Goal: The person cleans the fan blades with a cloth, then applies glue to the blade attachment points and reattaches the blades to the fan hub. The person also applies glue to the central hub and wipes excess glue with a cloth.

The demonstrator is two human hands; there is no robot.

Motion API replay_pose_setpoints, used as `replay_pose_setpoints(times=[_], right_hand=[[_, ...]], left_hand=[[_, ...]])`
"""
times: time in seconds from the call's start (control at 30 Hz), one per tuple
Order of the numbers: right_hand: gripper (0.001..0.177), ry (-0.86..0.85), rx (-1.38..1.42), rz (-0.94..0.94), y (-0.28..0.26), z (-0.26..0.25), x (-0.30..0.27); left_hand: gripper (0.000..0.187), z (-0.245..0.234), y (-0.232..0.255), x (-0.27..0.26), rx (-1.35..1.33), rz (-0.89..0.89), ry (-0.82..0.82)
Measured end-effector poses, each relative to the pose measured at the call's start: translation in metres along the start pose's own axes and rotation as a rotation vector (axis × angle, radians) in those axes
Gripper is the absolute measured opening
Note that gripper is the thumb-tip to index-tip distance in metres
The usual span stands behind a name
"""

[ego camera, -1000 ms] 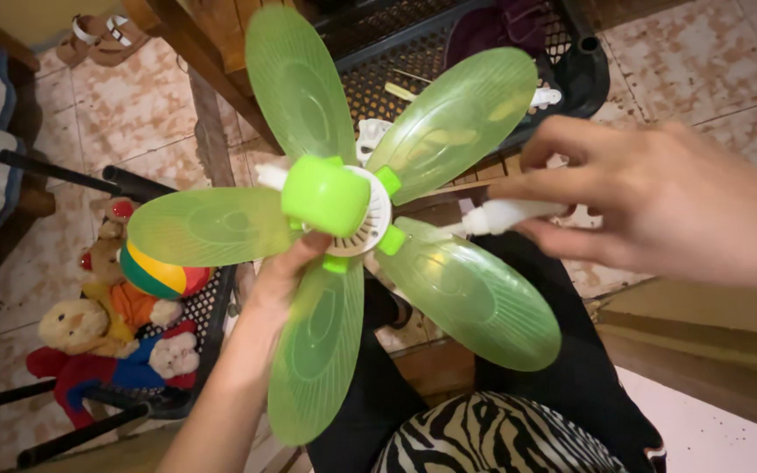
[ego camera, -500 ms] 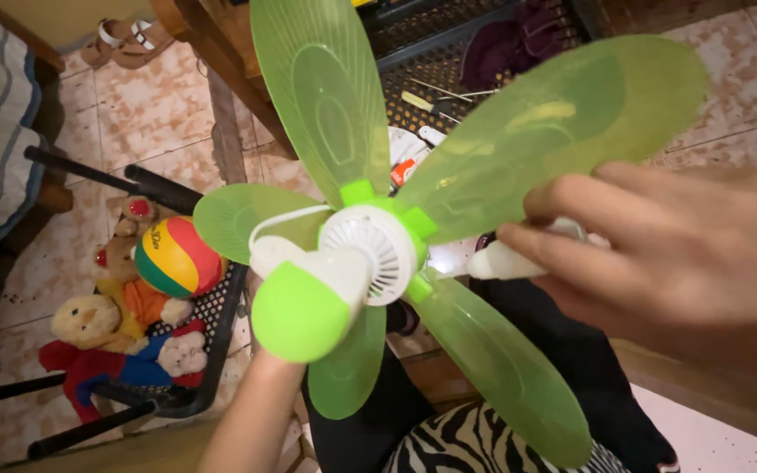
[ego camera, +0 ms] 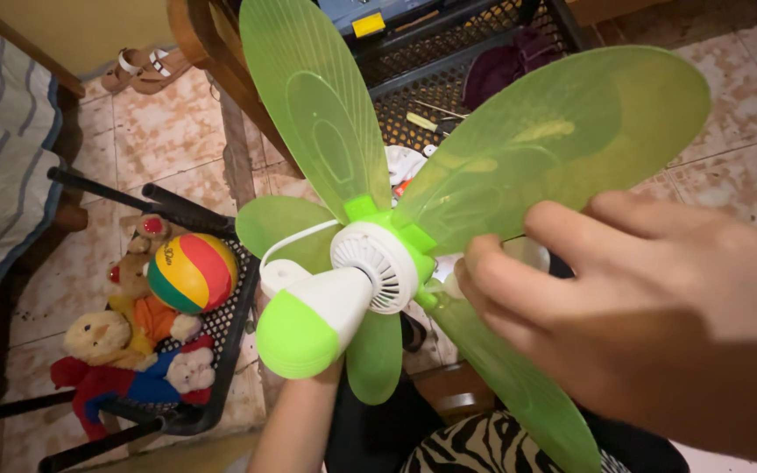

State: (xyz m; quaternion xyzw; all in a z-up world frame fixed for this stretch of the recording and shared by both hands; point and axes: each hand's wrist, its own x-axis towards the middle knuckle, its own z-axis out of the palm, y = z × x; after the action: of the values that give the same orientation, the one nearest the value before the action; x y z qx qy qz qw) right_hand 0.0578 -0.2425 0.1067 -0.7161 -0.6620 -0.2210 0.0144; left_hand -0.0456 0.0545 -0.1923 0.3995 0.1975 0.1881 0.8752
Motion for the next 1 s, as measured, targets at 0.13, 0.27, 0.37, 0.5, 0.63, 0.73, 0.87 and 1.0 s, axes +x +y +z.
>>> replay_pose_setpoints(times=[0.13, 0.27, 0.37, 0.5, 0.63, 0.73, 0.87, 1.0], right_hand=[[0.032, -0.047, -0.024, -0.047, -0.001, -0.004, 0.004], [0.032, -0.082, -0.061, -0.046, -0.002, -0.004, 0.008], [0.034, -0.038, 0.002, -0.052, 0.0, -0.004, 0.009], [0.03, -0.046, 0.03, -0.01, 0.003, 0.002, 0.007], [0.04, -0.014, 0.144, 0.107, 0.013, 0.016, -0.006], [0.038, 0.083, 0.409, 0.267, 0.017, 0.05, -0.028], [0.036, 0.177, 0.812, 0.705, 0.017, 0.121, -0.085], [0.033, 0.508, 1.4, 1.246, 0.025, 0.232, -0.138]], left_hand=[[0.06, 0.007, -0.003, 0.0, -0.01, 0.013, 0.009], [0.06, 0.012, -0.004, 0.003, -0.017, 0.029, 0.016], [0.06, 0.014, -0.003, 0.011, -0.019, 0.045, 0.021], [0.06, 0.015, 0.001, 0.022, -0.021, 0.069, 0.022], [0.059, 0.011, 0.011, 0.035, -0.016, 0.108, 0.019], [0.059, 0.0, 0.017, 0.034, 0.038, 0.132, 0.001], [0.059, -0.009, 0.013, 0.034, 0.229, 0.102, -0.073], [0.059, -0.004, 0.001, 0.045, 0.527, 0.025, -0.187]])
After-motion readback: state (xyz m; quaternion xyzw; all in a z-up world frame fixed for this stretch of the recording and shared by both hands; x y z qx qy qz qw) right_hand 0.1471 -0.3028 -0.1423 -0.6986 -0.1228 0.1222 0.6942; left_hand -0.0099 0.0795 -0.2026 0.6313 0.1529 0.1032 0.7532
